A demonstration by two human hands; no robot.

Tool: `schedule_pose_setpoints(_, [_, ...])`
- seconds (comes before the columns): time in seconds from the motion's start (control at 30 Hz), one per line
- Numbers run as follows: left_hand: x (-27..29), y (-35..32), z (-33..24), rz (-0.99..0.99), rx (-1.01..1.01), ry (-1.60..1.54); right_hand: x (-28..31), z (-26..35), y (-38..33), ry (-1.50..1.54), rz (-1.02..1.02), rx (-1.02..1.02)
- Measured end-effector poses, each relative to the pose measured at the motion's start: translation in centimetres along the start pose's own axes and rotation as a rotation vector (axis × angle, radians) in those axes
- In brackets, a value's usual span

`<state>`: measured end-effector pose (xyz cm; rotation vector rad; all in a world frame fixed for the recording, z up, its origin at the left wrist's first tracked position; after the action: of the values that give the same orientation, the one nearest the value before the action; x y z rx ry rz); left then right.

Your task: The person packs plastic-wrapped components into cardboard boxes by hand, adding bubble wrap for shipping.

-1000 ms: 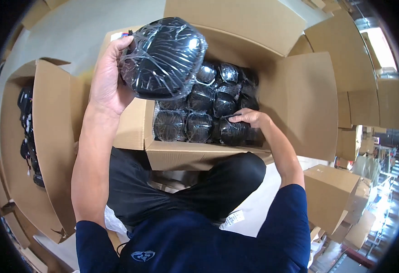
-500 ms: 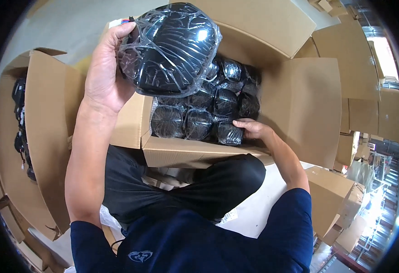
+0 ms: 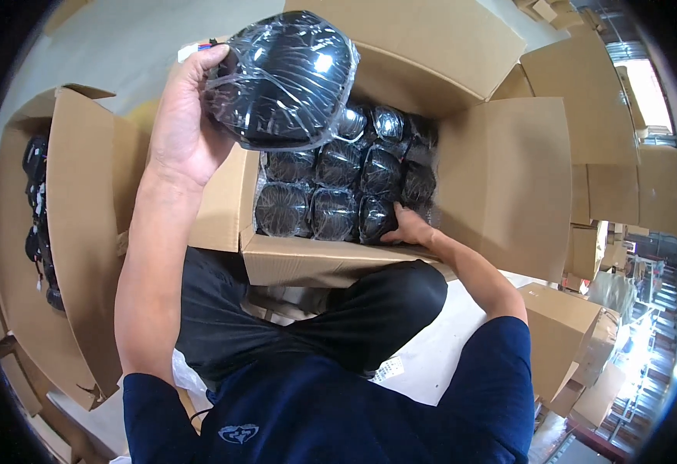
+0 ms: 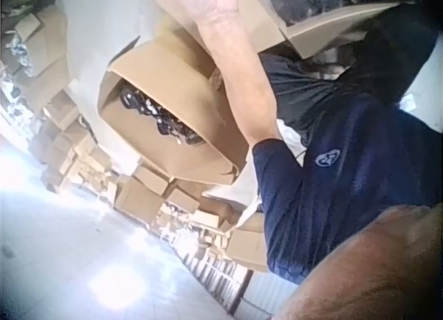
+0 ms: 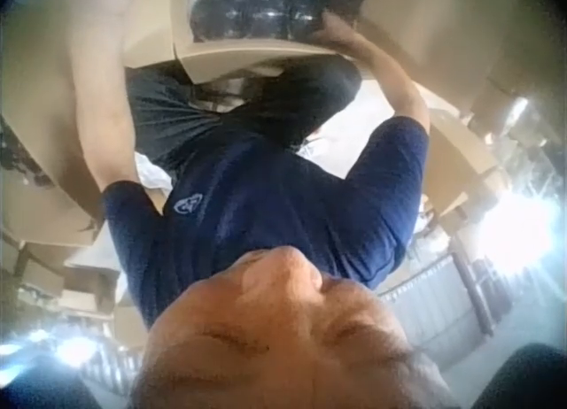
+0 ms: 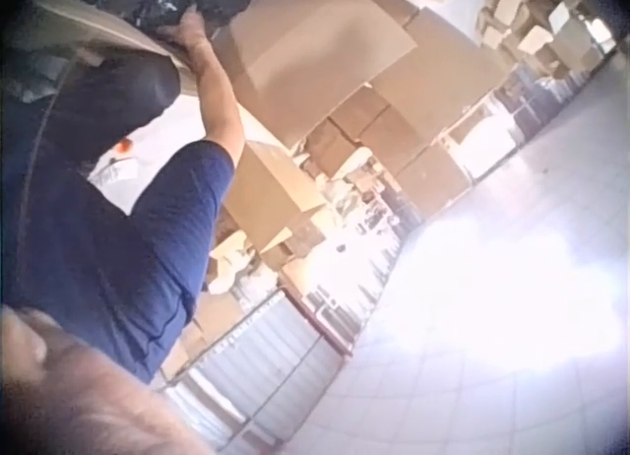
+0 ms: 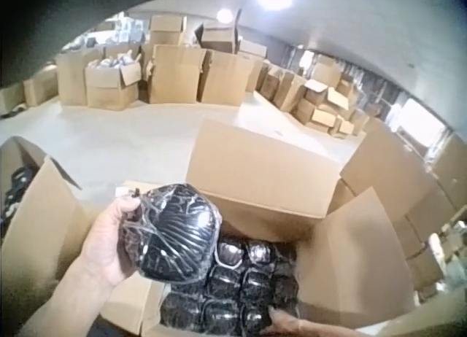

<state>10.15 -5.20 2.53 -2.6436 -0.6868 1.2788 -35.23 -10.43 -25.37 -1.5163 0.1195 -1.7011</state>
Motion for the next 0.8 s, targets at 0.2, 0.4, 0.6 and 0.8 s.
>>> schedule_pose_setpoints(0.2, [0.2, -0.3, 2.1, 0.012, 0.072, 0.100, 3.1, 5.1, -0.1, -0.245, 0.173, -0.093])
schedule_pose_setpoints(0.4, [-0.7, -1.2, 3.9, 0.146, 0.077, 0.084, 14.3, 11.1, -2.1, 0.764, -0.153, 0.051])
schedule_pose_setpoints(0.6, [-2.6, -2.9, 7.8, 0.341, 0.171, 0.040, 18.8, 21.7, -5.0, 1.624, -0.427, 0.169])
schedule_pose_setpoints(0.8, [-1.6, -4.5, 11.2, 0.333, 0.385, 0.482, 20.1, 14.8, -6.1, 1.748, -0.252, 0.221])
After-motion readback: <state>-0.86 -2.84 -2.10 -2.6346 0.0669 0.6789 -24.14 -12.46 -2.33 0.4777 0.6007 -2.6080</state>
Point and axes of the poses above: each hand's wrist, its own y-axis towards the middle knuckle, its own x-axis out of the back of the hand, z = x × y, the point moved 3 cm from there along y, towards the middle knuckle, and after that the axes turned 5 degrees about -z, right-handed, at the moved point
